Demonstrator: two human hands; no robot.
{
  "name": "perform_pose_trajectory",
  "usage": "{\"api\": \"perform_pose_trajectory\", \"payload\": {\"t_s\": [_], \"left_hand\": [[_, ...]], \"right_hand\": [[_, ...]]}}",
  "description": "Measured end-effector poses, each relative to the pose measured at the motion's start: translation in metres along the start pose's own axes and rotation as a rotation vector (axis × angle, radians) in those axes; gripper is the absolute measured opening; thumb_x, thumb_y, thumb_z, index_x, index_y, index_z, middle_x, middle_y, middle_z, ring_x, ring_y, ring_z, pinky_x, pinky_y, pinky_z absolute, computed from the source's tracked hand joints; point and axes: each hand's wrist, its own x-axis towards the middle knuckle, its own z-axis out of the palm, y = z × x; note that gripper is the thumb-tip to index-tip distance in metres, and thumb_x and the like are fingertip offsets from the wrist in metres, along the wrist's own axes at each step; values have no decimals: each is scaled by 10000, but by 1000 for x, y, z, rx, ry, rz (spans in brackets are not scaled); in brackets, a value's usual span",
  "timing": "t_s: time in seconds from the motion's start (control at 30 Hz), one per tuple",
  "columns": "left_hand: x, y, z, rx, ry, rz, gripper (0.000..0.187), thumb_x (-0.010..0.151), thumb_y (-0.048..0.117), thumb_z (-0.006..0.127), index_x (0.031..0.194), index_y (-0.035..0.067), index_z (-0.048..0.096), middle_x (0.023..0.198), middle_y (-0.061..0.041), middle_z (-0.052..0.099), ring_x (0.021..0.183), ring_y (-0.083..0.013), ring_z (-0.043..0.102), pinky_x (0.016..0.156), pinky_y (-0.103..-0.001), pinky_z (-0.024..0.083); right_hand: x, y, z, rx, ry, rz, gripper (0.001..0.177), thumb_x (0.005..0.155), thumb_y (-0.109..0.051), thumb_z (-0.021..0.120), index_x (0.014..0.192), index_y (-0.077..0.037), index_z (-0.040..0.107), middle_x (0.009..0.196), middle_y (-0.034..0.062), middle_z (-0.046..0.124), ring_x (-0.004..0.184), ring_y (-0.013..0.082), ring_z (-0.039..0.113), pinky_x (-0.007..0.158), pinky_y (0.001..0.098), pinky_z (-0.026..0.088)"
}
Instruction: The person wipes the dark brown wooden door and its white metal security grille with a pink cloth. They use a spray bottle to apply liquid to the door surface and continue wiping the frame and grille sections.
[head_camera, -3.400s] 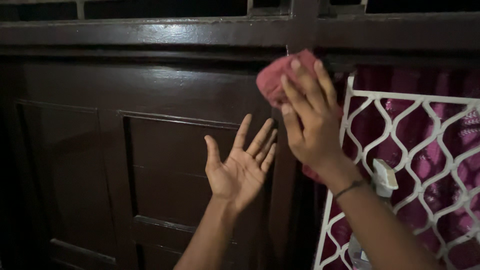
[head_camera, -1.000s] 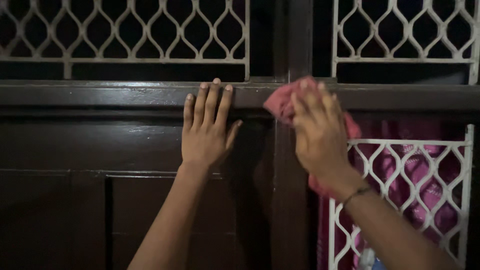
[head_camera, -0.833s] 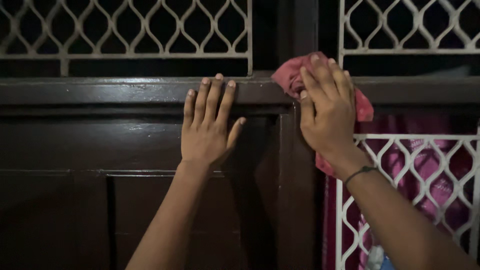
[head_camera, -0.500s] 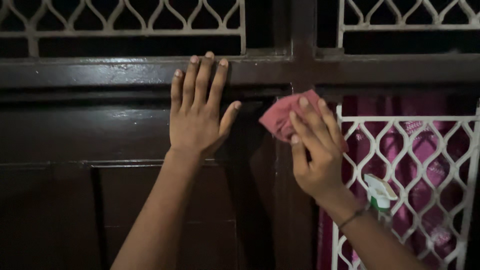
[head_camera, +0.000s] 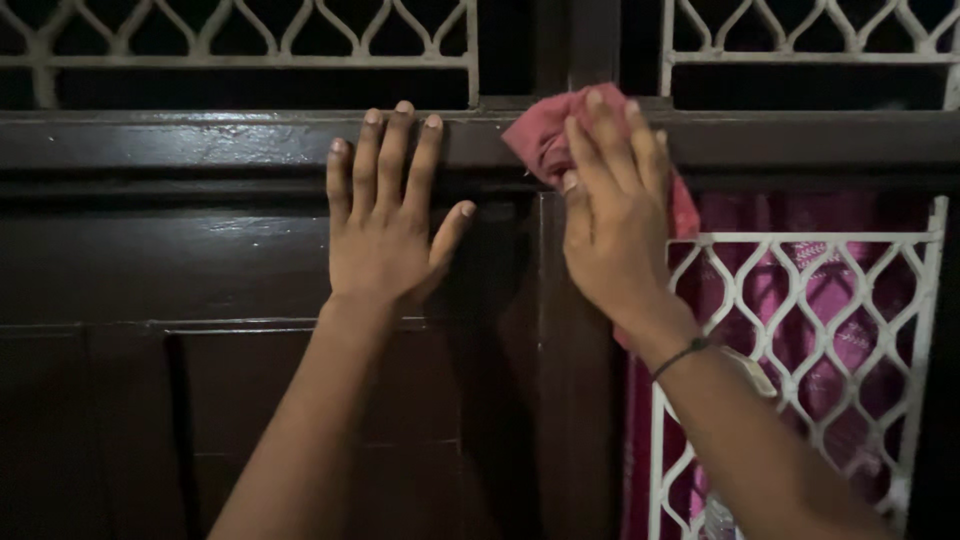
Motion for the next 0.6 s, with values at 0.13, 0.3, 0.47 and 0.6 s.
{"api": "perform_pose_trajectory", "payload": {"t_s": [0.13, 0.3, 0.47, 0.6], "left_hand": [[0, -1, -2, 5, -11, 4, 768, 1075, 586, 455, 1681, 183, 209, 1732, -105, 172, 1606, -285, 74, 1304, -522, 13], [1, 3, -2, -10, -34, -21, 793, 1061, 598, 463, 1677, 175, 195, 1725, -110, 150, 1597, -296, 55, 1294, -546, 4], [1, 9, 0, -40, -2, -37, 806, 1057, 593, 488, 1673, 167, 192, 1717, -122, 148, 1591, -308, 58, 1286, -570, 8], [0, 9, -3, -46, 10, -43, 811, 1045, 562, 533, 1675, 175, 198, 1725, -108, 171, 1600, -303, 74, 1294, -560, 25]], "right_hand": [[-39, -14, -7, 82, -22, 17, 386, 1084, -100, 498, 1441, -18, 618, 1638, 130, 447, 1571, 394, 299, 1301, 552, 225], [-103, -33, -21, 102, -77, -5, 342, 1012, -47, 528, 1311, 28, 676, 1573, 149, 502, 1533, 414, 334, 1272, 545, 263], [-120, -33, -27, 100, -106, -31, 366, 978, -16, 530, 1311, 41, 670, 1554, 147, 524, 1526, 421, 353, 1273, 530, 294], [-79, -20, -27, 40, -116, -95, 411, 972, 0, 540, 1362, 12, 669, 1572, 170, 504, 1521, 427, 341, 1259, 580, 272]]}}
